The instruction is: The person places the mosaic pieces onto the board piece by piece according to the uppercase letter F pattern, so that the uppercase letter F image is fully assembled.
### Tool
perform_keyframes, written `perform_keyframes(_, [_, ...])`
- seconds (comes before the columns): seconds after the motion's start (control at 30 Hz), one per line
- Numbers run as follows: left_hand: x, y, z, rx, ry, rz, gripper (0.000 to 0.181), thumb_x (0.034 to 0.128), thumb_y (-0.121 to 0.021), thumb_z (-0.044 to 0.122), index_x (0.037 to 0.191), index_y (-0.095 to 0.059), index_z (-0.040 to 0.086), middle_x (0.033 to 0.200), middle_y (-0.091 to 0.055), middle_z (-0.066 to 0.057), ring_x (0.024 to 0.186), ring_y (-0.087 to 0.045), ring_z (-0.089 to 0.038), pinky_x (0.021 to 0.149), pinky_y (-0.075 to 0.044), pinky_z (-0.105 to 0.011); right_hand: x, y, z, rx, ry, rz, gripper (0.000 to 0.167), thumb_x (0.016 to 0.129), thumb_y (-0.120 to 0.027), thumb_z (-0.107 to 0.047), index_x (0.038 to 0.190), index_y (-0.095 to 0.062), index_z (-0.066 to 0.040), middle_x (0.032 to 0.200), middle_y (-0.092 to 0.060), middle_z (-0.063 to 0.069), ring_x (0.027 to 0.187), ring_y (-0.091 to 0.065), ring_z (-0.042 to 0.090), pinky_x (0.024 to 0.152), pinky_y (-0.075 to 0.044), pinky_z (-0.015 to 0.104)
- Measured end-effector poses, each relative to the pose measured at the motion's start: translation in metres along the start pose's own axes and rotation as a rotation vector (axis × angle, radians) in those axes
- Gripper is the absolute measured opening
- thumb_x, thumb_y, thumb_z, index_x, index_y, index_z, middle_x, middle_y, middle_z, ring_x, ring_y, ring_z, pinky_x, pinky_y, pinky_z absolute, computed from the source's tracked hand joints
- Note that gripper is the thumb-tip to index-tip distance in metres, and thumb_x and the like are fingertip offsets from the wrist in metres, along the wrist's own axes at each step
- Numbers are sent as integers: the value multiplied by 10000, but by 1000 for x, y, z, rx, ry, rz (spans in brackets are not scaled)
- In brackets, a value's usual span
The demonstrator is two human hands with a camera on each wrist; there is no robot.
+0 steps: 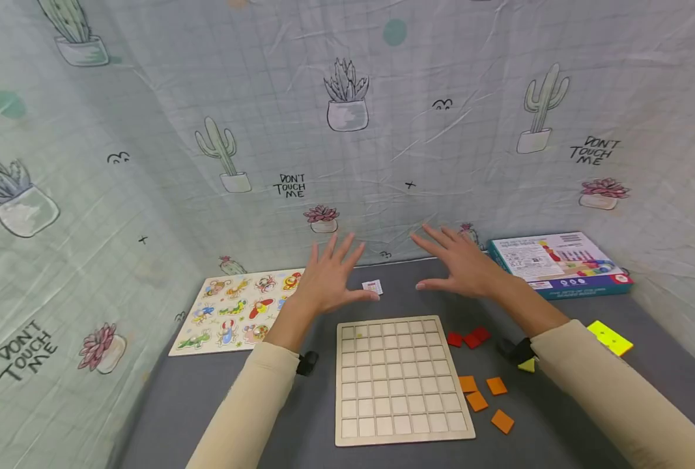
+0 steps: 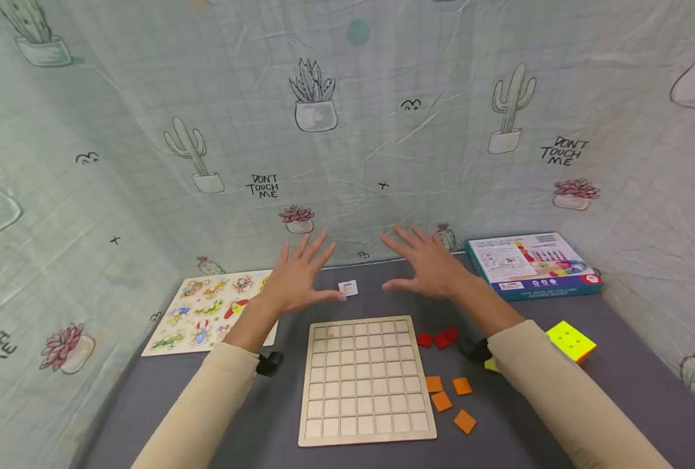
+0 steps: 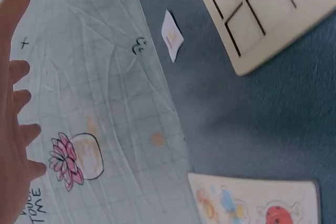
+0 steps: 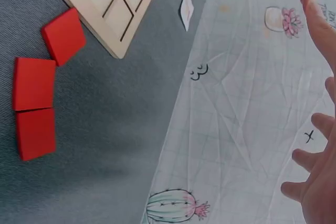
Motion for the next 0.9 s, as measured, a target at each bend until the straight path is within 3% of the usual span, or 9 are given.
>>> perform_keyframes(0.13, [-11, 1, 5, -32, 8, -34, 1072, 818, -514, 865, 1654, -157, 296, 1749, -106, -36, 1612, -149, -370, 1247, -160, -696, -11, 0, -2, 56, 34, 29, 935, 873, -735, -557, 1626, -296, -220, 1695, -269, 155, 1521, -313, 483, 1170, -277, 737])
perform_keyframes(0.4, [-41, -3, 13, -122, -5, -95, 1060, 831, -543, 837, 1653, -167, 283, 1741, -156, -24, 1576, -271, -373, 1217, -258, -689, -40, -7, -3, 182, 7, 6, 813, 908, -715, -525, 1584, -401, -200, 1607, -453, 132, 1454, -453, 419, 1126, -394, 672])
perform_keyframes(0.63, [-64, -23, 18, -211, -30, -136, 1040, 838, -598, 786, 1651, -176, 293, 1735, -190, 0, 1570, -304, -343, 1190, -293, -704, -65, -23, 1, 220, -7, 5, 743, 919, -718, -489, 1555, -455, -211, 1527, -558, 112, 1370, -560, 382, 1078, -465, 626])
perform_keyframes(0.9, [-92, -44, 20, -325, -27, -207, 1040, 805, -694, 728, 1633, -270, 264, 1727, -219, -23, 1556, -311, -399, 1179, -287, -723, -85, -37, 6, 218, -8, -87, 577, 924, -723, -453, 1418, -628, -170, 1423, -651, 106, 1299, -615, 384, 1037, -496, 618])
Point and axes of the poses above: each hand's wrist, its own x-axis towards the middle knuckle, its own y-axis out of the back of the hand, z = x × y, the point moved 1 cm from there along x, towards the middle knuckle
